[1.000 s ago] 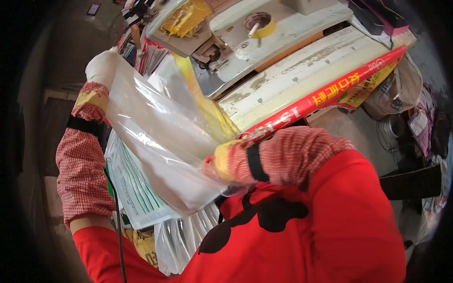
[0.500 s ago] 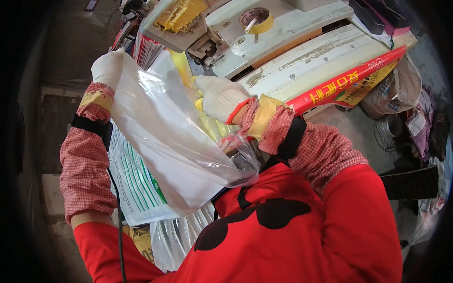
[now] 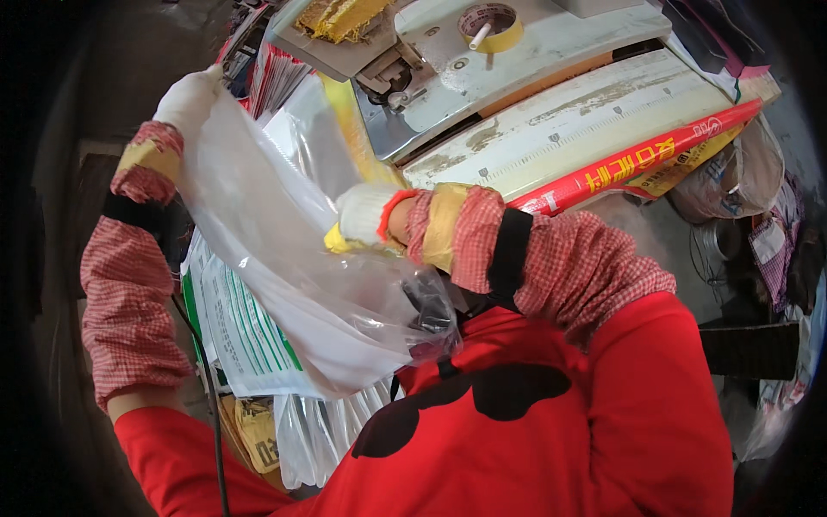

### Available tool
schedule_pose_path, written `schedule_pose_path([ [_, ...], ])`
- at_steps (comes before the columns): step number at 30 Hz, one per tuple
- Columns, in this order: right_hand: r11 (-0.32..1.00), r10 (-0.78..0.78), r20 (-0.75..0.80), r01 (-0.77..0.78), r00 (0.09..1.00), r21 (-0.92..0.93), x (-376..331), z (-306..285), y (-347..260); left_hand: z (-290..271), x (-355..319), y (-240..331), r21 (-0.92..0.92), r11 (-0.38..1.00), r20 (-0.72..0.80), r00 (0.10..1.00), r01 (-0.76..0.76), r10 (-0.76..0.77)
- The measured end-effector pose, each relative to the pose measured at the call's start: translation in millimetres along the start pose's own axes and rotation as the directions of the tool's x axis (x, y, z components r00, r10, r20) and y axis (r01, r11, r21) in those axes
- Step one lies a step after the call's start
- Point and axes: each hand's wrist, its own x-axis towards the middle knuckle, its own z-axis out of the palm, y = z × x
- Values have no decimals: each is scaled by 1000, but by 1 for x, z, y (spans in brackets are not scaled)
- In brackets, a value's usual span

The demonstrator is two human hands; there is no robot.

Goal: Sealing white plastic fertilizer bags using an industrial sewing machine.

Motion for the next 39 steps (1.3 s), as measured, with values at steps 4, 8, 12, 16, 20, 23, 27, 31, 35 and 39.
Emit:
schedule_pose_path([
  [4,967,-81,-399,170,913,191,8,13,-27,-1,31,7,140,990,50,998,-32,25],
  [8,997,-56,-529,16,846,-81,-8,30,-50,71,9,89,-52,998,-357,932,37,-53],
  [12,903,124,-232,-13,965,430,-104,13,0,142,-15,148,217,898,-413,797,-384,441],
  [16,928,-362,-570,345,738,-143,-162,-2,48,164,-20,153,-95,889,-358,848,-449,390],
  [20,977,-202,-488,209,849,-40,-171,-2,47,166,-11,149,-292,721,-705,651,-629,282],
  [23,975,-103,-496,-12,862,-224,-173,-3,32,168,-5,153,-497,598,-638,732,-629,239],
  [27,987,75,-471,2,879,159,-170,-6,21,155,-7,152,-543,647,-379,844,-535,380],
  [31,504,582,-189,-169,791,847,-163,-5,13,131,-26,138,-469,710,-271,851,-525,450],
  [35,976,84,-310,-15,947,217,-172,-2,11,117,-41,134,-652,626,-175,888,-428,425],
  [39,907,159,-285,-26,945,420,-189,7,20,114,-48,140,-886,397,-51,901,-240,431],
])
